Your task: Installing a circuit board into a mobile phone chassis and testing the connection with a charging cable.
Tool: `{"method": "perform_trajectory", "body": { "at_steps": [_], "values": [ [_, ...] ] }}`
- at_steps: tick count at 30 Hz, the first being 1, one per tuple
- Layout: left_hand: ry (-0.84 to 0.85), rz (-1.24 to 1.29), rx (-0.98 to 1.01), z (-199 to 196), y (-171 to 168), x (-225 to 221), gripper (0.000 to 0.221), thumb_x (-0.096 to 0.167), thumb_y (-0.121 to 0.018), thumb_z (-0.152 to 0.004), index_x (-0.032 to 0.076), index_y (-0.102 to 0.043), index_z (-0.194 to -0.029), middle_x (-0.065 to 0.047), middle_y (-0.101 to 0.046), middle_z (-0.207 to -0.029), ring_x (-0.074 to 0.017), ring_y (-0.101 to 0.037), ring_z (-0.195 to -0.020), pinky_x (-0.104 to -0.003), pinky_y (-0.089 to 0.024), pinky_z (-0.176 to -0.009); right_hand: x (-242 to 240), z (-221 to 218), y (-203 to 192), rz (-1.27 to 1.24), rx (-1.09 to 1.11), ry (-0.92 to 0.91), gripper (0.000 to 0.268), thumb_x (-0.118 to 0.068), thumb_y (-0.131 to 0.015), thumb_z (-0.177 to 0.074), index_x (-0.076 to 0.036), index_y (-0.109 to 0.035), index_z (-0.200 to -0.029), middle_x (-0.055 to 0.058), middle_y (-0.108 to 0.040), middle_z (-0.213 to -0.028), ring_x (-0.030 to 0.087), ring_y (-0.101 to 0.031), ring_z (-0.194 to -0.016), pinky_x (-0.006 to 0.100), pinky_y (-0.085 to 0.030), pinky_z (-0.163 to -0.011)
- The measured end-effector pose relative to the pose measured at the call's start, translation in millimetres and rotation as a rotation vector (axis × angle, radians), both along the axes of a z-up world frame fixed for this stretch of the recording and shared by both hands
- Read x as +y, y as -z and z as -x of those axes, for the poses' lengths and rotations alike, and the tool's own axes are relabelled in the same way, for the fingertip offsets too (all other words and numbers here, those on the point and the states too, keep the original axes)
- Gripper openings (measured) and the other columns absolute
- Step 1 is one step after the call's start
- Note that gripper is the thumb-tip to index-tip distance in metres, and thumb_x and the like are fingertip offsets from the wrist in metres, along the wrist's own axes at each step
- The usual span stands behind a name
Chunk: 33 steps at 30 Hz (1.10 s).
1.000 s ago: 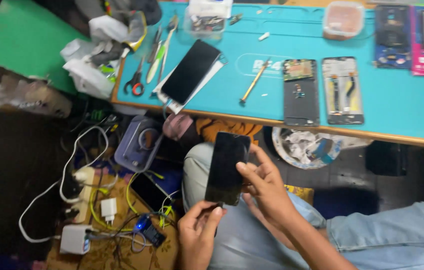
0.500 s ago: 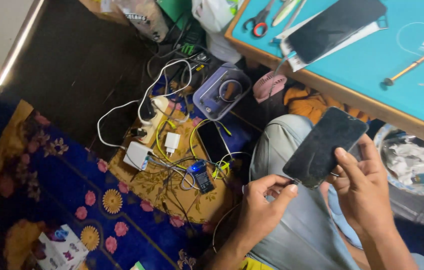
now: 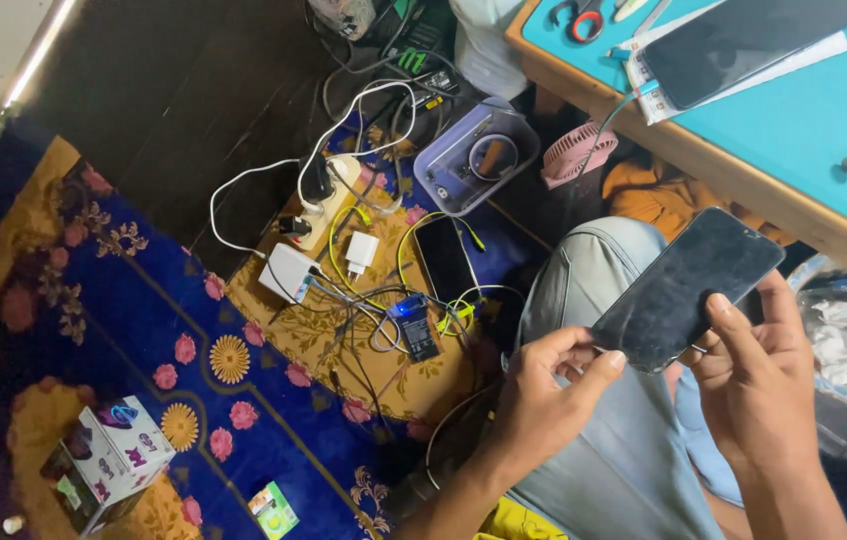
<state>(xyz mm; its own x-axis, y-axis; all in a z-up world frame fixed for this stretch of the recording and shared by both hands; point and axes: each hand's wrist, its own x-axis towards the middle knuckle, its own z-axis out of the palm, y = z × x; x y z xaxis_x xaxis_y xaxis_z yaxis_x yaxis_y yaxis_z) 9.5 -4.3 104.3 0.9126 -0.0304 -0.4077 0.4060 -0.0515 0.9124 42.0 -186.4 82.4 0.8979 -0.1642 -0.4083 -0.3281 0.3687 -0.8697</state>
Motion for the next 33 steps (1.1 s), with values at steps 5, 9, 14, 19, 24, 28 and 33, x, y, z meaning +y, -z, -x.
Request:
{"method": "perform_trajectory", "body": {
  "at_steps": [5, 9, 14, 19, 24, 28, 33],
  "values": [
    [-0.011, -0.004, -0.011, 0, 8, -5, 0.02, 0.029, -0.067, -0.099, 0.013, -0.068, -0.086, 0.0, -0.081, -0.087, -0.0058, -0.073, -0.085, -0.026, -0.054, -0.081, -6, 4, 8, 0.008, 0.038, 0.006, 0.035, -0.019, -0.066, -0.11, -0.024, -0.043, -0.135, -0.006, -0.05, -0.081, 0.002, -0.053, -0.066, 0.023, -0.042, -0.062],
    [-0.009, -0.002, 0.001, 2, 5, -10, 0.021, 0.03, -0.067, -0.099, 0.012, -0.068, -0.088, -0.002, -0.082, -0.088, -0.0059, -0.073, -0.085, -0.025, -0.055, -0.082, -5, 2, -3, -0.02, -0.079, -0.045, 0.039, -0.019, -0.064, -0.11, -0.017, -0.051, -0.147, 0.002, -0.07, -0.112, 0.014, -0.071, -0.082, 0.031, -0.06, -0.071],
    [-0.15, 0.099, -0.035, 11, 25, -25, 0.016, 0.024, -0.071, -0.099, 0.009, -0.072, -0.094, -0.005, -0.08, -0.086, -0.0076, -0.076, -0.083, -0.024, -0.056, -0.08, -9, -6, -12, 0.048, -0.048, -0.121, 0.031, -0.018, -0.062, -0.112, -0.017, -0.052, -0.142, 0.002, -0.069, -0.111, 0.014, -0.069, -0.082, 0.031, -0.056, -0.069],
    [-0.274, 0.206, -0.025, 20, 24, -35, 0.018, 0.021, -0.073, -0.102, 0.003, -0.072, -0.101, -0.01, -0.079, -0.086, -0.0123, -0.076, -0.083, -0.027, -0.063, -0.08, -11, -15, -16, -0.017, -0.078, -0.195, 0.022, -0.012, -0.061, -0.111, -0.017, -0.054, -0.13, 0.002, -0.07, -0.114, 0.02, -0.072, -0.084, 0.029, -0.054, -0.064],
    [-0.317, 0.195, -0.025, 29, 29, -42, 0.015, 0.019, -0.074, -0.101, 0.004, -0.073, -0.101, -0.01, -0.079, -0.087, -0.0123, -0.076, -0.083, -0.026, -0.062, -0.079, -21, -11, 2, -0.021, 0.028, -0.148, 0.046, -0.011, -0.068, -0.103, -0.026, -0.047, -0.142, -0.004, -0.042, -0.078, 0.007, -0.05, -0.073, 0.024, -0.05, -0.066],
    [-0.23, 0.096, -0.031, 37, 25, -44, 0.016, 0.021, -0.074, -0.099, 0.006, -0.07, -0.098, -0.01, -0.08, -0.09, -0.0138, -0.079, -0.088, -0.028, -0.065, -0.082, -30, 1, 8, -0.066, 0.015, -0.123, 0.048, -0.01, -0.065, -0.104, -0.026, -0.044, -0.144, -0.005, -0.032, -0.074, 0.008, -0.043, -0.068, 0.027, -0.045, -0.063],
    [-0.14, -0.08, -0.058, 42, 24, -49, 0.017, 0.026, -0.072, -0.098, 0.01, -0.077, -0.101, 0.0, -0.081, -0.088, -0.0038, -0.075, -0.086, -0.022, -0.054, -0.078, -39, 7, 6, -0.038, -0.026, -0.132, 0.038, -0.016, -0.064, -0.108, -0.023, -0.051, -0.143, -0.004, -0.058, -0.096, 0.007, -0.055, -0.076, 0.027, -0.048, -0.064]
  ]
}}
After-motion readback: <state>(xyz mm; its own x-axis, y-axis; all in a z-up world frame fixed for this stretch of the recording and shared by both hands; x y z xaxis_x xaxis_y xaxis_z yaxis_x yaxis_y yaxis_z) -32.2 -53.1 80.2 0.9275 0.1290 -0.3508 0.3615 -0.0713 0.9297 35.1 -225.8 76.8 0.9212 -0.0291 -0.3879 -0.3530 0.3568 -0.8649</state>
